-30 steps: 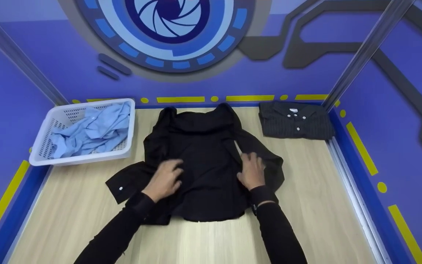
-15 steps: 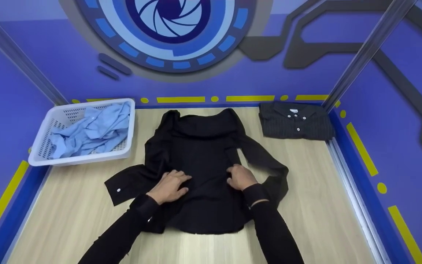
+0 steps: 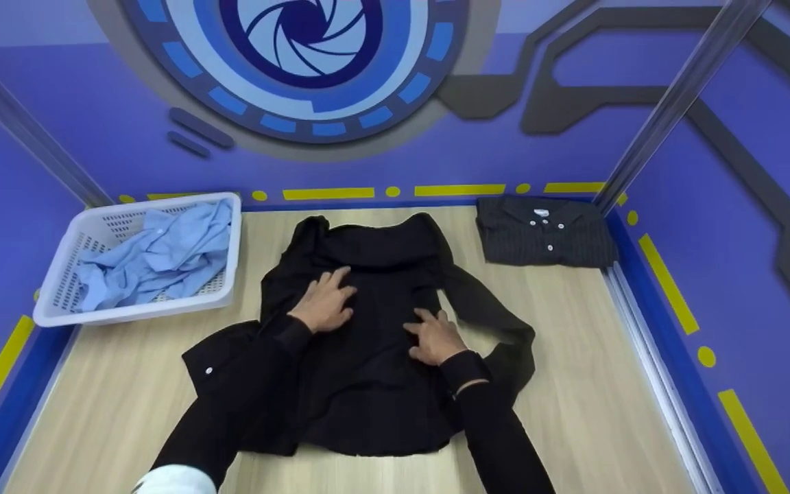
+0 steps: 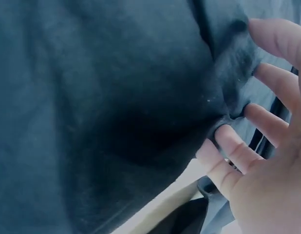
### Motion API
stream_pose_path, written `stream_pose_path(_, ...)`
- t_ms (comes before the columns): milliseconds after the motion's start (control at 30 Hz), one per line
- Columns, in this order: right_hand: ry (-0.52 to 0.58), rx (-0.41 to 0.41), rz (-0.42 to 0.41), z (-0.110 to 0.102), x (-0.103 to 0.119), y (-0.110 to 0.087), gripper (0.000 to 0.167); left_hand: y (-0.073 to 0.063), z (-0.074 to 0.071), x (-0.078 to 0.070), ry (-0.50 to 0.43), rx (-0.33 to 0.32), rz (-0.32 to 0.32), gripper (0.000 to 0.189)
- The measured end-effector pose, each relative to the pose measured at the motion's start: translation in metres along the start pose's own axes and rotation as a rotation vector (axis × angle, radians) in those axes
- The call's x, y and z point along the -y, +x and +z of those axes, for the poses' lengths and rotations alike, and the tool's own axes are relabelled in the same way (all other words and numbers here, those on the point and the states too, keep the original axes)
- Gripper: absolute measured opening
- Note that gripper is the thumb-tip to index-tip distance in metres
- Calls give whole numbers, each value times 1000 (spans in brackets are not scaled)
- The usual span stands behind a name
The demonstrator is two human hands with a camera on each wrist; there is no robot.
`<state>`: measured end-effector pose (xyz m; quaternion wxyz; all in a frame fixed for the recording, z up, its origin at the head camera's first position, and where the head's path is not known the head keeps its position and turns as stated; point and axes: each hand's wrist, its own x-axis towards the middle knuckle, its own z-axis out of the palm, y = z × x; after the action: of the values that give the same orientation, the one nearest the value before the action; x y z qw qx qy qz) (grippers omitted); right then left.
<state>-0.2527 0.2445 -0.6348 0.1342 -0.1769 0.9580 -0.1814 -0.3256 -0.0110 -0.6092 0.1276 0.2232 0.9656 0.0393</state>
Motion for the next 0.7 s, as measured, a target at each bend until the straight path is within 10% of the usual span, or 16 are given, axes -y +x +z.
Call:
stream_pose_path(400,-13,-11,-18,3,5,-5,49,49,-14,13,94,39,-54,38)
stream_pose_path(700,6,17,18,4,1,-10,52,79,-59,21,-267,-147,-44,73)
